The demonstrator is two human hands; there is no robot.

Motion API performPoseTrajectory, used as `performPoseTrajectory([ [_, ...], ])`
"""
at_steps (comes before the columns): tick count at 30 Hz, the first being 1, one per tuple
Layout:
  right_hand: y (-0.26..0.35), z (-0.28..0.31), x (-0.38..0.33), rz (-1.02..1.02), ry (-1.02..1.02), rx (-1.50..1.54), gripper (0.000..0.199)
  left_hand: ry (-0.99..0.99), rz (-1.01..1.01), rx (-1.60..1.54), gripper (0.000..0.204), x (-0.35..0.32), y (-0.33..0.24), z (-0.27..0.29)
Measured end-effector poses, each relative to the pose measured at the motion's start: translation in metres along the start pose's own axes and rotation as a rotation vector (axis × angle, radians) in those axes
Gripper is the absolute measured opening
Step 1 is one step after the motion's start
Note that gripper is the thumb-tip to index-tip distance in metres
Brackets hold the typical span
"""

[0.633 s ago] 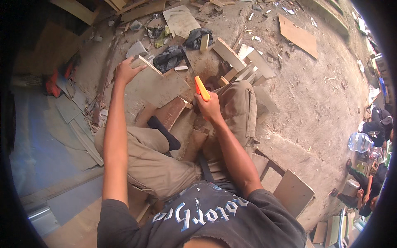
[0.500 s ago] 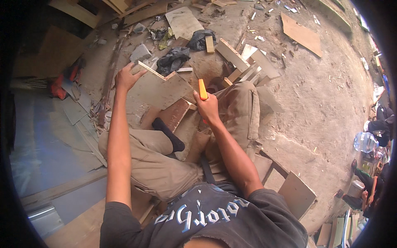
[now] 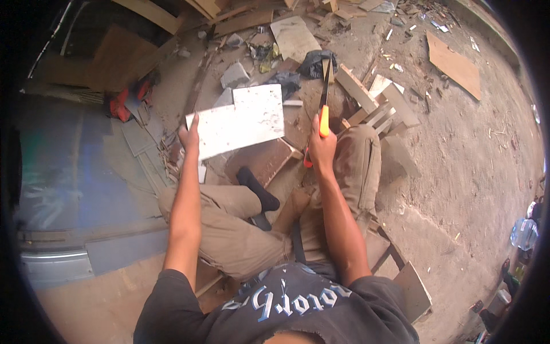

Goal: The person sits on the floor and uses a hand saw to cut a rectangular piece of white laminate board. They hold the board steady with their left hand and saw with their right hand, flipping the board over to complete the cut from the other side.

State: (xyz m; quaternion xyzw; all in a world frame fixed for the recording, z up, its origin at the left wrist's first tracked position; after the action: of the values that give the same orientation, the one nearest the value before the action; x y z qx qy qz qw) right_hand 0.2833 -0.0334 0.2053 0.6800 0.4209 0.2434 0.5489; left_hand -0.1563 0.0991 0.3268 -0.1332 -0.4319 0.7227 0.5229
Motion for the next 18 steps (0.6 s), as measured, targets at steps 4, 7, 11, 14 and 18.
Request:
performPoseTrajectory([
  [4, 0.030, -0.009, -0.014, -0.011, 0.162, 0.217, 0.039, -0.057, 0.427, -0.087, 0.071, -0.003, 0.089, -0.037],
  [7, 0.031, -0.007, -0.016, 0.025, 0.338, 0.187, 0.042, -0.040, 0.677, -0.171, 0.076, -0.054, 0.140, -0.102],
  [11, 0.017, -0.014, -0.034, -0.013, 0.436, -0.126, 0.044, 0.002, 0.794, -0.250, 0.080, -0.106, 0.192, -0.163],
  [14, 0.003, -0.026, -0.044, -0.094, 0.520, -0.328, 0.046, 0.034, 0.901, -0.118, 0.076, -0.120, 0.242, -0.179],
  [18, 0.000, -0.041, -0.041, -0.114, 0.583, -0.474, 0.050, 0.264, 0.951, 0.100, 0.084, -0.126, 0.274, -0.193],
])
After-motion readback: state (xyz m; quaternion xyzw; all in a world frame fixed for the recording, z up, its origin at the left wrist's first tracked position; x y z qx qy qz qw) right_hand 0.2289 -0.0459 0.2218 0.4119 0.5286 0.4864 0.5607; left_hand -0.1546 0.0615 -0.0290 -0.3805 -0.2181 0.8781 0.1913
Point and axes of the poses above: each hand's wrist, its own x-axis towards the middle knuckle, its own z-axis out of the back of the hand, y = z × x, the point moved 8 cm from there along x, towards the middle knuckle, and after that the axes turned 4 degrees about z, right-handed, at the moved point
